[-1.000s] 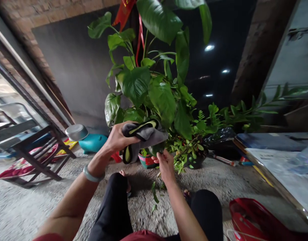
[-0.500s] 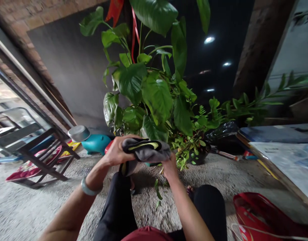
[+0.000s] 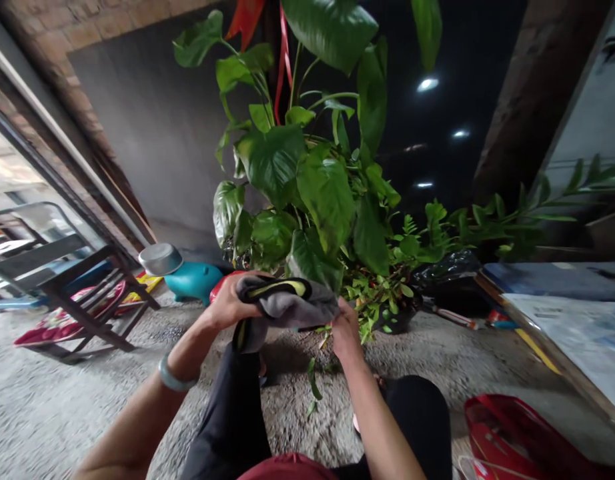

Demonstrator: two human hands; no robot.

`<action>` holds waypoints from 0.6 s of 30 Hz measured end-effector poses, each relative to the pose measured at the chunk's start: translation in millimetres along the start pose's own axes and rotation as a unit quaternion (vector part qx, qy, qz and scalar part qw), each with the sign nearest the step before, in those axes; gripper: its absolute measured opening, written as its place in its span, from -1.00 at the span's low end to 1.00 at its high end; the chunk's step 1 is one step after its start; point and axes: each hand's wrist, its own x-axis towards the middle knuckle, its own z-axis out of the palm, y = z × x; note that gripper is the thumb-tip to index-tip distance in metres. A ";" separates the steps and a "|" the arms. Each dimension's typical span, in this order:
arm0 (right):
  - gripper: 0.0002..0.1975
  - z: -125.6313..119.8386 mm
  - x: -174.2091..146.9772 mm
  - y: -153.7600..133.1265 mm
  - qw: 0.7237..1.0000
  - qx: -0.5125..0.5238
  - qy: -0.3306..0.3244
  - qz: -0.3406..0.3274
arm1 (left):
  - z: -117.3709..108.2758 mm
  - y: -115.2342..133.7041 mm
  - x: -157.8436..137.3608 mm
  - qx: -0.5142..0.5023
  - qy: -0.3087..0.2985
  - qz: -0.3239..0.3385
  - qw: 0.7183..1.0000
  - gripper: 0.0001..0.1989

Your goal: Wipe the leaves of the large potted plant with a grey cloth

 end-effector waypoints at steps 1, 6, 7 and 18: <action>-0.61 0.0 0.3 -0.5 1.000 0.000 0.001 0.003 | -8.9 4.9 2.5 0.005 0.039 0.024 0.999 -0.50; -0.55 10.6 -5.1 -3.8 1.000 -0.006 0.012 0.014 | -34.9 11.7 56.7 0.155 0.284 0.123 0.938 -0.47; -0.54 12.0 -6.6 -3.8 1.000 -0.004 0.013 0.016 | -34.0 6.1 65.5 0.191 0.295 0.111 0.930 -0.46; -0.58 -0.6 -0.9 -1.2 1.000 -0.013 0.008 0.018 | -17.8 17.0 8.0 0.158 0.130 0.149 0.968 -0.54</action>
